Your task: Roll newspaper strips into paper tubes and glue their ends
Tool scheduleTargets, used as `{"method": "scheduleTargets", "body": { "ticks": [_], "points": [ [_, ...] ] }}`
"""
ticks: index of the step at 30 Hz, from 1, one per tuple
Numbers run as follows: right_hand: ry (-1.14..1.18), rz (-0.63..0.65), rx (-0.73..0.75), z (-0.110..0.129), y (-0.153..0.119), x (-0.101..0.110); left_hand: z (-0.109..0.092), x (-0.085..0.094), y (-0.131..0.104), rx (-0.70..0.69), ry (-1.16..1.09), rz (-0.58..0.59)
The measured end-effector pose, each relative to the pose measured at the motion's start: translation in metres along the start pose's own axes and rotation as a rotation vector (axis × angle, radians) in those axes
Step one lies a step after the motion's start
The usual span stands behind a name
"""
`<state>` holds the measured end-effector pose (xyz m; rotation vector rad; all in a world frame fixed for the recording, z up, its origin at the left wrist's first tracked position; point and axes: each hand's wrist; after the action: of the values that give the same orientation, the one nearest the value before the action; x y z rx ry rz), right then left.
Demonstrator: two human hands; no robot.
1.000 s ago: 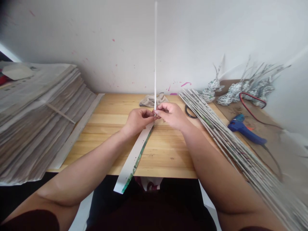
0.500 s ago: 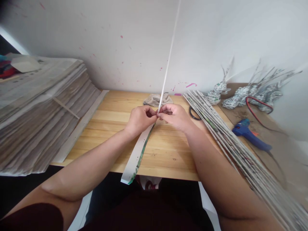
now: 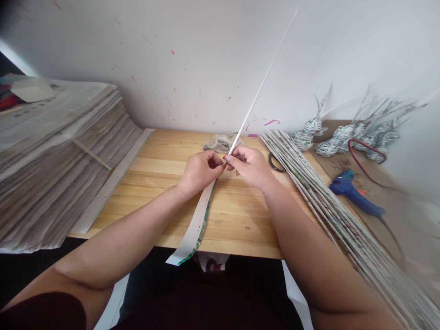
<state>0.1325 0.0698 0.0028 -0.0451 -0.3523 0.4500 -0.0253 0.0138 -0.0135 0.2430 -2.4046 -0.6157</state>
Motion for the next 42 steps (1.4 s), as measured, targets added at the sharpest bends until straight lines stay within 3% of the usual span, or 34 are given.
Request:
{"method": "scheduleTargets", "body": {
  "ticks": [5, 14, 19, 29, 33, 36, 42],
  "points": [
    [0.044, 0.004, -0.025, 0.001, -0.001, 0.0, 0.007, -0.003, 0.002, 0.047, -0.188, 0.004],
    [0.143, 0.038, -0.03, 0.004, -0.003, 0.001, 0.006, -0.004, 0.002, 0.123, -0.329, -0.013],
    [0.015, 0.004, 0.029, 0.001, -0.002, 0.0, 0.006, -0.004, 0.002, 0.116, -0.325, -0.044],
    [-0.21, -0.137, 0.096, -0.006, -0.001, 0.002, 0.007, -0.001, 0.002, 0.172, -0.476, 0.09],
    [-0.165, -0.126, 0.113, -0.004, -0.001, 0.002, 0.001, 0.001, 0.0, 0.316, -0.629, 0.134],
    [-0.02, -0.026, 0.065, -0.003, 0.0, 0.005, -0.004, 0.004, -0.001, 0.422, -0.753, 0.179],
    [0.261, 0.453, -0.087, -0.007, 0.001, 0.019, -0.002, 0.006, 0.0, 0.376, -1.039, 0.289]
  ]
}}
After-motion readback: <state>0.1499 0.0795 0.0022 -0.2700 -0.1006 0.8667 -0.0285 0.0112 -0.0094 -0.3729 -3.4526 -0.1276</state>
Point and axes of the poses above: each hand's wrist, its own y-axis towards the middle knuckle, its own x-axis out of the back of the hand, z = x × y, and after that the axes turned 13 degrees about -x, right-handed
